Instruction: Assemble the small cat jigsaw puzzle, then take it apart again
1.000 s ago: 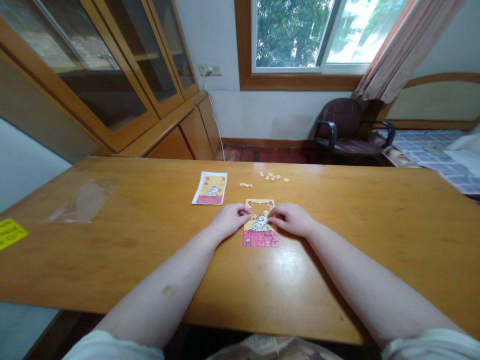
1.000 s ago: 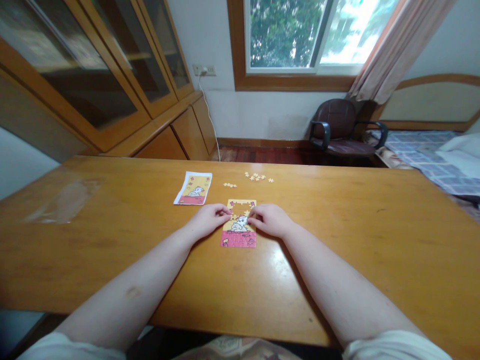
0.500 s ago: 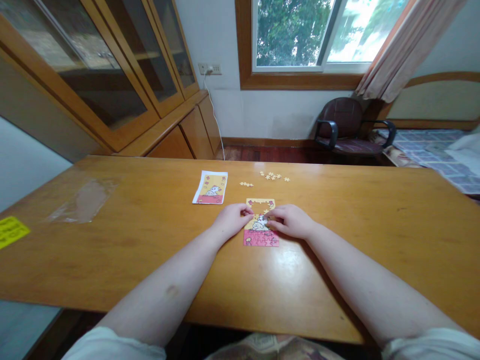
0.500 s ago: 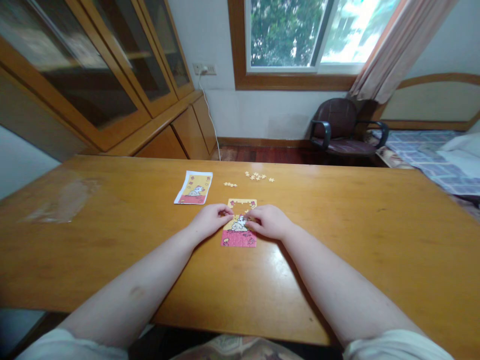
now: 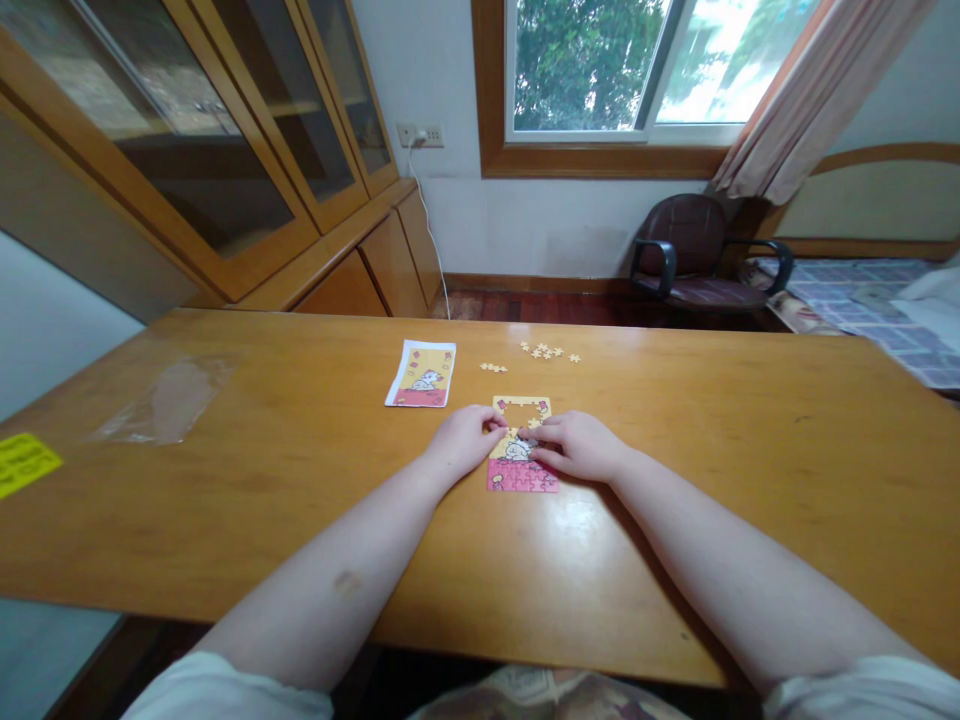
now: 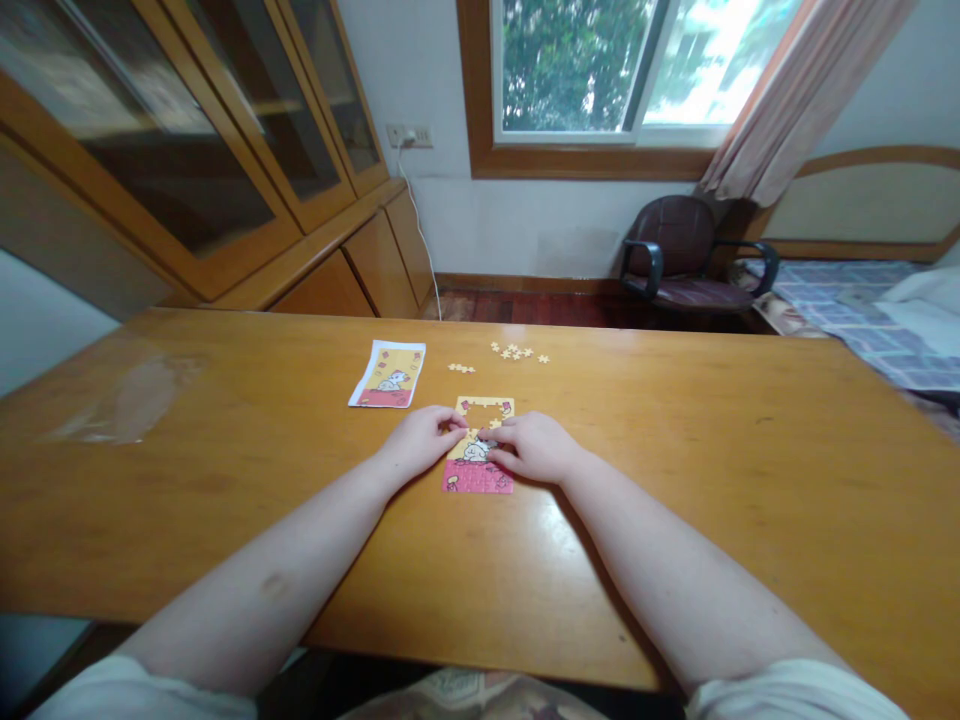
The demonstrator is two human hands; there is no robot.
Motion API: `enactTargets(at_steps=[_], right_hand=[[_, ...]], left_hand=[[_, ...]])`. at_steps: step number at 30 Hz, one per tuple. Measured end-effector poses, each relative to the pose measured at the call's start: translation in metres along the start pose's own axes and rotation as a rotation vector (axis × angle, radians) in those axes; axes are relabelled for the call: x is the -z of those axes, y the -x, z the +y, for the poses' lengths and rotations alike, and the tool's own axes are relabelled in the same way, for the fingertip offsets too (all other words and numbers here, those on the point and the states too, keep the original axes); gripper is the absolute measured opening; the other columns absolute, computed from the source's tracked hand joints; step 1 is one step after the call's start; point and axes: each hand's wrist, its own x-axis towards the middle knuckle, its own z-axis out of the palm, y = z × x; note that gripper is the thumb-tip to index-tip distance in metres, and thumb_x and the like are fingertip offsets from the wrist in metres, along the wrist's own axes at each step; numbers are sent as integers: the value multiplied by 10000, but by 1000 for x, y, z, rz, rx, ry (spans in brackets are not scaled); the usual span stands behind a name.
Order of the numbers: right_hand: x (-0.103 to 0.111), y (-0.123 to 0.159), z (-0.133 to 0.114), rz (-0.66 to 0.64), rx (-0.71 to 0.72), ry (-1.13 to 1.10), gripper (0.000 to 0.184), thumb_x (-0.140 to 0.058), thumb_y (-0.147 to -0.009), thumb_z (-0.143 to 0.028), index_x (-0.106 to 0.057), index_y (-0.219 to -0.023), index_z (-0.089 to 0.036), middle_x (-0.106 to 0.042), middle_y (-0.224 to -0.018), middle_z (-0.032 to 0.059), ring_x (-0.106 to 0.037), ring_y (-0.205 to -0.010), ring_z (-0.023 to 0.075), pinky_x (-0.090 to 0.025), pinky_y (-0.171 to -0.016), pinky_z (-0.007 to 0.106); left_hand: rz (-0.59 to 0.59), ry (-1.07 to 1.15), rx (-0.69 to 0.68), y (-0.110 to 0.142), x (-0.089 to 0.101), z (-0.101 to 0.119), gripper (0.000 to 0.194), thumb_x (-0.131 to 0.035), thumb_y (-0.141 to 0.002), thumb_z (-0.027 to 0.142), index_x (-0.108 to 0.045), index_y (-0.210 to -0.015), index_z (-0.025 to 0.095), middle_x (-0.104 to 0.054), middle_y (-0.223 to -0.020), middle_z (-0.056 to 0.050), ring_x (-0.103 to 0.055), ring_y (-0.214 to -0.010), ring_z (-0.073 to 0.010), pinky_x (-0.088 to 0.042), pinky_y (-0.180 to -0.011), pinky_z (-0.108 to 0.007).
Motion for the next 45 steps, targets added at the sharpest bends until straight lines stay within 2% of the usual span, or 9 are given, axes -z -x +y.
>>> enactTargets(at_steps=[13, 18, 22, 25, 30, 39, 45], right_hand=[[-1, 0, -1, -7, -1, 13, 413, -473, -924, -442, -639, -1234, -224, -709, -916, 83, -639, -785, 189, -433, -713, 286], [0, 0, -1, -8, -9, -7, 426, -476, -923, -452, -631, -1242, -217, -716, -958, 93, -649, -819, 199, -447, -744, 300], [0, 0, -2, -1, -15, -12, 433, -476, -923, -453, -621, -1256, -218, -717, -977, 98, -651, -838, 202, -453, -756, 304], [-1, 0, -1, 1, -14, -10, 429, -474, -923, -453, -624, -1252, -220, -716, -960, 96, -649, -826, 199, -452, -749, 303], [-1, 1, -1, -2, -1, -7, 422, -471, -924, -449, -627, -1246, -226, -710, -934, 92, -640, -808, 191, -442, -740, 298], [3, 0, -4, -31, -14, 33, 420, -470, -924, -450, -628, -1246, -231, -706, -931, 88, -642, -810, 197, -436, -735, 300], [5, -3, -11, -44, -45, 61, 418, -461, -926, -469, -621, -1239, -242, -713, -969, 83, -650, -838, 209, -432, -739, 300]], left_hand=[[1, -17, -3, 0, -1, 0, 150, -589, -780, 278, -695, -859, 208, -695, -856, -19, -625, -801, -183, -472, -724, -288], [64, 18, -13, 1, 2, -4, 195, -540, -820, 274, -691, -915, 197, -703, -897, -32, -628, -843, -181, -480, -771, -286], [118, -133, 74, 6, 13, 2, 230, -493, -812, 233, -716, -865, 212, -703, -906, -40, -627, -842, -195, -479, -757, -295], [77, -216, 69, 11, 17, 8, 268, -481, -795, 220, -743, -849, 238, -703, -916, -32, -631, -834, -191, -479, -744, -285], [3, -297, 0, 14, 14, 12, 312, -478, -795, 235, -764, -914, 280, -706, -937, -24, -634, -860, -198, -478, -738, -284], [-13, -328, -46, 15, 12, 11, 283, -502, -780, 224, -766, -866, 277, -698, -889, -39, -623, -822, -204, -456, -720, -289], [-61, -449, -92, 16, 14, 18, 287, -479, -797, 227, -756, -863, 266, -679, -844, -57, -613, -799, -215, -445, -697, -304]])
